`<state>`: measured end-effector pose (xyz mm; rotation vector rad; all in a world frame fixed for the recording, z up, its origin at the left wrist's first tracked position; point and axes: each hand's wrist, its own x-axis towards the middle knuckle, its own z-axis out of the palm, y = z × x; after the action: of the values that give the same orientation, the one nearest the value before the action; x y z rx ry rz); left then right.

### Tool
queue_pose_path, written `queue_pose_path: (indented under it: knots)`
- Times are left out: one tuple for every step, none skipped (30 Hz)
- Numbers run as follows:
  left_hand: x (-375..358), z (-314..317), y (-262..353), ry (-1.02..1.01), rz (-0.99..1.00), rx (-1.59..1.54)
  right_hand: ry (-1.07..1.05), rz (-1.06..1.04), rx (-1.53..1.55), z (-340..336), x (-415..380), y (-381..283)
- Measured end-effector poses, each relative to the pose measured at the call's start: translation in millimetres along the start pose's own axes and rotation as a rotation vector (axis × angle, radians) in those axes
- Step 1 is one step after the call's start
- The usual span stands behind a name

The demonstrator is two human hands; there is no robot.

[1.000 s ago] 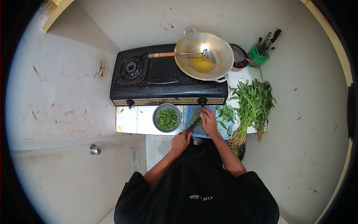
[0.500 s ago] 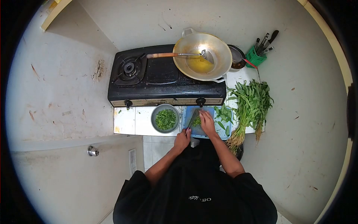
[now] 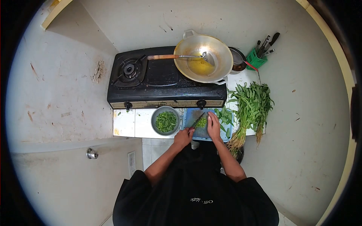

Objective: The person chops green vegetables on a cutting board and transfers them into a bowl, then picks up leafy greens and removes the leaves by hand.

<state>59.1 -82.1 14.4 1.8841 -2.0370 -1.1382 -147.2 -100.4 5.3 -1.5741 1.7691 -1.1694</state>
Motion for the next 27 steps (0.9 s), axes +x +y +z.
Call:
queue_pose_path:
  knots:
    - [0,-2,-1,0.002,0.001,0.0,-0.055,0.023,-0.009,3,1,3]
    - [0,-3,-2,0.035,0.003,-0.019,-0.056,0.023,-0.009,6,0,5]
    - [-1,-3,-3,0.066,0.004,-0.039,-0.095,-0.014,-0.078,11,-2,13]
    - [0,-3,-3,0.066,0.003,-0.04,-0.135,-0.052,-0.147,15,-4,18]
    - [2,-3,-4,0.087,-0.014,-0.044,-0.181,-0.051,-0.163,18,-7,24]
    - [3,-4,-3,0.108,-0.033,-0.049,-0.184,-0.053,-0.163,19,-9,23]
    - [1,-4,-1,0.111,-0.035,-0.05,-0.173,-0.055,-0.179,21,-10,22]
    - [-2,-3,1,0.09,-0.008,-0.039,-0.162,-0.057,-0.194,23,-11,22]
    - [-5,-3,3,0.069,0.022,-0.028,-0.163,-0.059,-0.194,23,-10,22]
    - [-8,-3,5,0.07,0.021,-0.029,-0.167,-0.045,-0.177,23,-10,21]
    - [-11,-2,6,0.032,0.024,-0.033,-0.171,-0.03,-0.16,22,-11,21]
    - [-14,-1,5,-0.006,0.027,-0.035,-0.173,-0.03,-0.16,22,-11,20]
    - [-16,-1,4,-0.006,0.026,-0.035,-0.185,-0.035,-0.179,21,-11,20]
    - [-18,-1,2,0.031,-0.003,-0.064,-0.195,-0.039,-0.2,20,-10,19]
    - [-20,1,-1,0.067,-0.033,-0.093,-0.194,-0.038,-0.201,21,-11,18]
    - [-22,3,-4,0.066,-0.032,-0.094,-0.19,-0.058,-0.239,23,-12,16]
    - [-23,5,-7,0.089,-0.067,-0.117,-0.187,-0.079,-0.277,25,-13,15]
    - [-24,10,-11,0.113,-0.103,-0.14,-0.19,-0.08,-0.278,27,-15,14]
    - [-26,15,-14,0.114,-0.105,-0.142,-0.197,-0.102,-0.268,30,-17,13]
    - [-28,22,-16,0.087,-0.116,-0.196,-0.204,-0.124,-0.259,32,-20,12]
    - [-29,29,-18,0.061,-0.124,-0.25,-0.205,-0.125,-0.26,35,-23,10]
    - [-27,38,-21,0.061,-0.124,-0.251,-0.195,-0.117,-0.203,38,-26,7]
    - [-25,47,-23,0.069,-0.074,-0.289,-0.187,-0.108,-0.146,40,-29,5]
    - [-27,50,-21,0.076,-0.028,-0.328,-0.192,-0.107,-0.147,41,-32,1]
    - [-27,52,-20,0.076,-0.033,-0.331,-0.198,-0.055,-0.038,41,-35,-4]
    - [-25,53,-18,0.053,-0.046,-0.36,-0.203,-0.004,0.07,39,-36,-8]
    - [-23,52,-16,0.032,-0.057,-0.389,-0.208,-0.007,0.069,39,-37,-8]
